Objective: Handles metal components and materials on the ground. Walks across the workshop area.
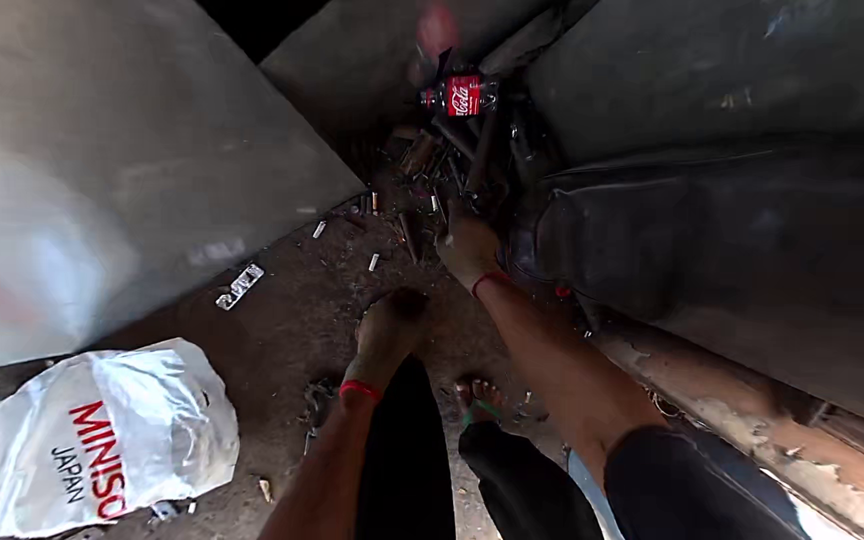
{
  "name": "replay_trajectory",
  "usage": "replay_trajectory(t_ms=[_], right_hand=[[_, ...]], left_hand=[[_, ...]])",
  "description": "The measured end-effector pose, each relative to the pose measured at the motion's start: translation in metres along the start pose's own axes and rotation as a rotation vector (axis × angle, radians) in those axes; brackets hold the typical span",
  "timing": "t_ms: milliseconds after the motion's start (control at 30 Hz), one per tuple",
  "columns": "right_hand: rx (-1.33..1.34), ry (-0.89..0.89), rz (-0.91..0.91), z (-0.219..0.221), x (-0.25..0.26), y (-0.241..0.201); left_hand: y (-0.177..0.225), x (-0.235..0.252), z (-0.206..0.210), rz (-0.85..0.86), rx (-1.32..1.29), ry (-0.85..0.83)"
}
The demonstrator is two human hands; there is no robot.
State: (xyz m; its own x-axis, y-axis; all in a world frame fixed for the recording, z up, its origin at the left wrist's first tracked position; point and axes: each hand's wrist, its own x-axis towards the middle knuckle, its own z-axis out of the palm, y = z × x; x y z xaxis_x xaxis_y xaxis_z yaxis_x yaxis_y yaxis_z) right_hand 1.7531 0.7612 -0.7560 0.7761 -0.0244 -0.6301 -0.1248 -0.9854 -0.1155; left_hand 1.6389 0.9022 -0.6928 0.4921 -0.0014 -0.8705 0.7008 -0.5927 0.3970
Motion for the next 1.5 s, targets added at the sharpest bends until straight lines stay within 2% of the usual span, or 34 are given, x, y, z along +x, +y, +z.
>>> replay_trajectory(t_ms=[100,167,267,367,500,633,667,733,800,867,900,967,1000,1067,1133,1300,1400,1433,1500], right_hand=[[0.061,0.063,0.077,0.014,0.013,-0.007],[0.233,0.122,0.134,0.012,0.011,-0.011],[0.359,0.251,0.011,0.001,0.027,-0.031],[0.301,0.223,0.012,0.0,0.05,-0.041],[0.346,0.22,0.11,0.011,0.023,-0.033],[0.392,0.331,0.157,0.009,0.015,-0.042],[0.413,0.267,0.167,-0.011,0.004,-0.054],[0.496,-0.114,0.212,-0.093,-0.025,-0.097],[0.559,-0.178,0.228,-0.122,-0.041,-0.116],[0.629,-0.184,0.248,-0.107,-0.032,-0.103],[0.635,-0.105,0.271,-0.083,-0.024,-0.091],[0.557,0.298,0.348,-0.003,0.009,-0.054],[0.526,0.349,0.386,0.017,0.024,-0.038],[0.432,0.297,0.339,0.023,0.038,-0.028],[0.343,0.225,0.284,0.011,0.046,-0.03],[0.382,0.197,0.31,0.002,0.051,-0.03],[0.465,0.157,0.266,0.0,0.022,-0.011],[0.513,0.105,0.255,-0.003,0.003,-0.003],[0.693,-0.108,0.251,-0.018,-0.049,0.007]], left_hand=[[-0.006,0.009,-0.006,0.032,-0.018,-0.02],[-0.01,0.005,-0.008,0.032,-0.028,-0.033],[-0.017,0.0,-0.012,0.011,-0.051,-0.042],[-0.033,-0.003,-0.012,-0.009,-0.074,-0.049],[-0.047,-0.015,-0.011,-0.07,-0.161,-0.059],[-0.057,-0.031,-0.008,-0.055,-0.175,-0.04],[-0.06,-0.038,-0.005,-0.059,-0.179,-0.052],[-0.061,-0.043,-0.006,-0.073,-0.197,-0.058],[-0.062,-0.051,-0.009,-0.102,-0.203,-0.076],[-0.063,-0.057,-0.013,-0.125,-0.208,-0.085],[-0.064,-0.059,-0.013,-0.132,-0.217,-0.086],[-0.068,-0.064,-0.013,-0.151,-0.246,-0.066],[-0.071,-0.066,-0.013,-0.156,-0.261,-0.055],[-0.079,-0.07,-0.011,-0.158,-0.286,-0.04],[-0.086,-0.072,-0.005,-0.165,-0.281,-0.044],[-0.09,-0.075,0.004,-0.168,-0.279,-0.038],[-0.072,-0.076,-0.004,-0.135,-0.345,-0.03],[-0.063,-0.074,-0.008,-0.125,-0.382,-0.024],[-0.044,-0.065,-0.015,-0.116,-0.472,0.001]])
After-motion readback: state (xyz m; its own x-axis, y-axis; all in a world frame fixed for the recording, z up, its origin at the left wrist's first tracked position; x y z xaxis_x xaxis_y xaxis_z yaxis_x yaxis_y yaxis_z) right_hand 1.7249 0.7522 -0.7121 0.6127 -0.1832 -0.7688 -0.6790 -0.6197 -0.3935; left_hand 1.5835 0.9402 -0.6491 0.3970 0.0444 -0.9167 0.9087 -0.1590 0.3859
